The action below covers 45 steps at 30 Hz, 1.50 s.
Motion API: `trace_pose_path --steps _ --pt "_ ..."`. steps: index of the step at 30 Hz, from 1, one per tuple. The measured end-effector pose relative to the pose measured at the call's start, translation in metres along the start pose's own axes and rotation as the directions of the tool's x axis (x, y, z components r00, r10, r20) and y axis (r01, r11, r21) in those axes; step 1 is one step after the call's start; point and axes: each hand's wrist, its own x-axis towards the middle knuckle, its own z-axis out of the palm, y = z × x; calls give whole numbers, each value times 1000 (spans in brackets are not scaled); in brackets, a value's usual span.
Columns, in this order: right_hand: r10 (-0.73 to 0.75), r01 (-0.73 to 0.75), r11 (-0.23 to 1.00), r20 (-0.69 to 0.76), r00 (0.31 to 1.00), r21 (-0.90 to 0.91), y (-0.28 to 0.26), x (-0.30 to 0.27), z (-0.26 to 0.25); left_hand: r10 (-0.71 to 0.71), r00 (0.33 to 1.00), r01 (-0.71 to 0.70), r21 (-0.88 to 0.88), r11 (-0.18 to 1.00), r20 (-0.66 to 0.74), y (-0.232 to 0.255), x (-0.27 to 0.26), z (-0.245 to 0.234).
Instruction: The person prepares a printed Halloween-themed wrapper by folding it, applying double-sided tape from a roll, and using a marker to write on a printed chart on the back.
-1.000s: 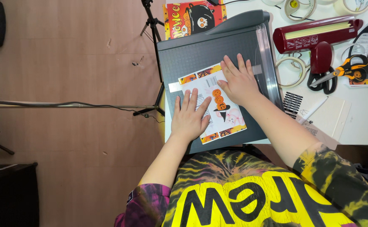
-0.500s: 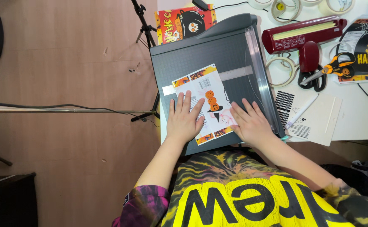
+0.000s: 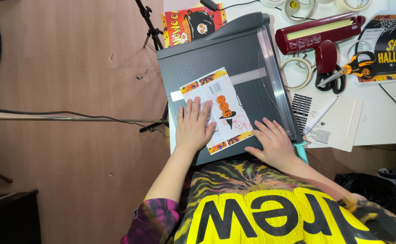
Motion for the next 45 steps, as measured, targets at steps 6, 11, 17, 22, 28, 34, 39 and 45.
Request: trace_pose_path --steps 6,11,17,22,28,34,39,45 --pt "74 -74 997 -36 997 6 -8 14 2 10 992 -10 -2 1000 -127 -3 -9 1" --pt "63 -61 998 -66 996 35 9 10 11 -52 982 28 -133 991 -182 -8 -12 6" --pt "446 -377 807 -51 894 455 21 11 22 -103 962 70 -136 988 -255 -24 -5 -9" --pt "622 -516 508 121 774 690 30 27 -1 -313 950 282 -412 866 -7 -35 25 -50" --pt "704 -439 -55 346 620 897 52 52 13 -296 923 382 -507 773 245 -40 37 -74" --pt "742 -560 -74 421 523 825 44 100 -13 -280 946 325 -531 783 165 -47 -1 -63" --pt "539 -486 665 87 838 567 6 118 -49 -218 947 92 -450 888 -236 -45 -35 -47" --pt "-219 248 967 -286 933 67 -38 106 -24 313 807 -371 -18 928 -500 5 -62 -3"
